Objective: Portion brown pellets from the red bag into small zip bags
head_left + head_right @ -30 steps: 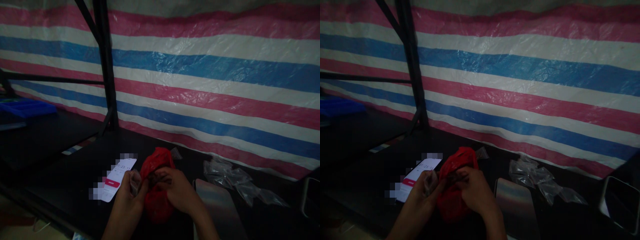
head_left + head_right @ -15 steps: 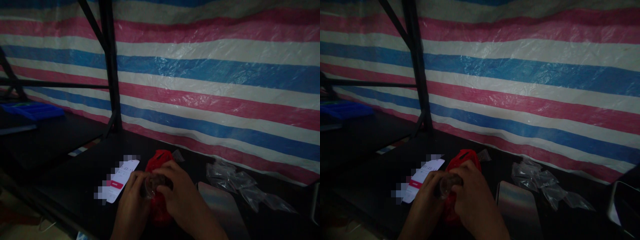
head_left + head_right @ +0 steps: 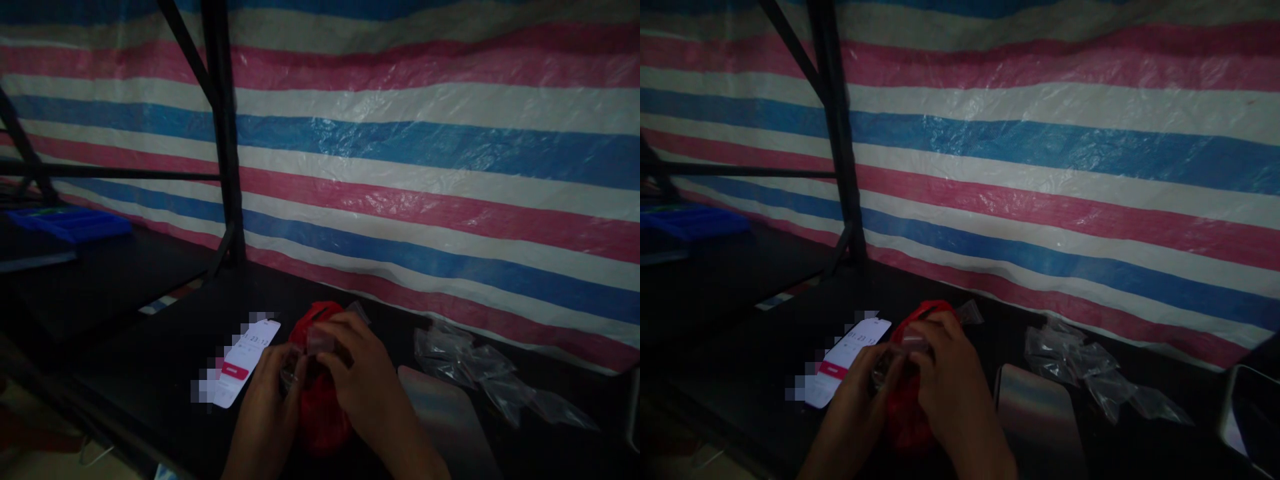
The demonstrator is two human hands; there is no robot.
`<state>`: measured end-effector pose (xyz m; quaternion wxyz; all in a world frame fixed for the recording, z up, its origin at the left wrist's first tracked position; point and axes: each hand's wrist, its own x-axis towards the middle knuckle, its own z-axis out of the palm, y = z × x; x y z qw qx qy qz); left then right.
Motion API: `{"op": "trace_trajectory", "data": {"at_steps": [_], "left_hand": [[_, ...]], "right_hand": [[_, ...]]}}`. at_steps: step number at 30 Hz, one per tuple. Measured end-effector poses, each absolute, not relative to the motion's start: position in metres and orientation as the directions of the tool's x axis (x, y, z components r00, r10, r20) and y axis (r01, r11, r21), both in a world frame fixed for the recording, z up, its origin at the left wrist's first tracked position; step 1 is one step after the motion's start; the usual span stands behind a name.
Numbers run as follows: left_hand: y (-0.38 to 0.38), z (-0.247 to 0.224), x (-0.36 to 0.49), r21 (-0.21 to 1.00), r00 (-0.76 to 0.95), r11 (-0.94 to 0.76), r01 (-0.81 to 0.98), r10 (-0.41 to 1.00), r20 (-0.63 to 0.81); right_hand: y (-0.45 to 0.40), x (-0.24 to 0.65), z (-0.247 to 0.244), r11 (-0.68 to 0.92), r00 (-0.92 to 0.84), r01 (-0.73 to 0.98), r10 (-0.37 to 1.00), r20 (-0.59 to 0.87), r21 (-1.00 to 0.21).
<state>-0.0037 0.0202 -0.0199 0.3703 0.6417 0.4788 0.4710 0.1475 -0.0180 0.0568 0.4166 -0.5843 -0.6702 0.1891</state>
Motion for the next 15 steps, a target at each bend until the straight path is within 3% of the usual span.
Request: {"op": "trace_trajectory", "data": {"at_steps": [3, 9, 13, 15], "left_hand": [[0.016, -0.018, -0.007, 0.901, 0.013, -0.243, 0.360, 0.967, 0.256], [0.006, -0.009, -0.015, 0.878, -0.010, -0.118, 0.463, 0.990, 0.138], [0.007, -0.004, -0.029, 0.878, -0.047, -0.174, 0.446, 0.975, 0.217], [0.008, -0.003, -0.036, 0.851, -0.053, -0.128, 0.510, 0.982, 0.179]], "right_hand": [[-0.018, 0.158, 0.050, 0.146, 0.075, 0.614, 0.967, 0.242, -0.775], [-0.041, 0.174, 0.054, 0.013, -0.120, 0.442, 0.992, -0.045, -0.897], [-0.054, 0.178, 0.065, -0.125, -0.130, 0.498, 0.967, -0.217, -0.858], [-0.052, 0.177, 0.064, -0.129, -0.106, 0.532, 0.970, -0.217, -0.837]]}}
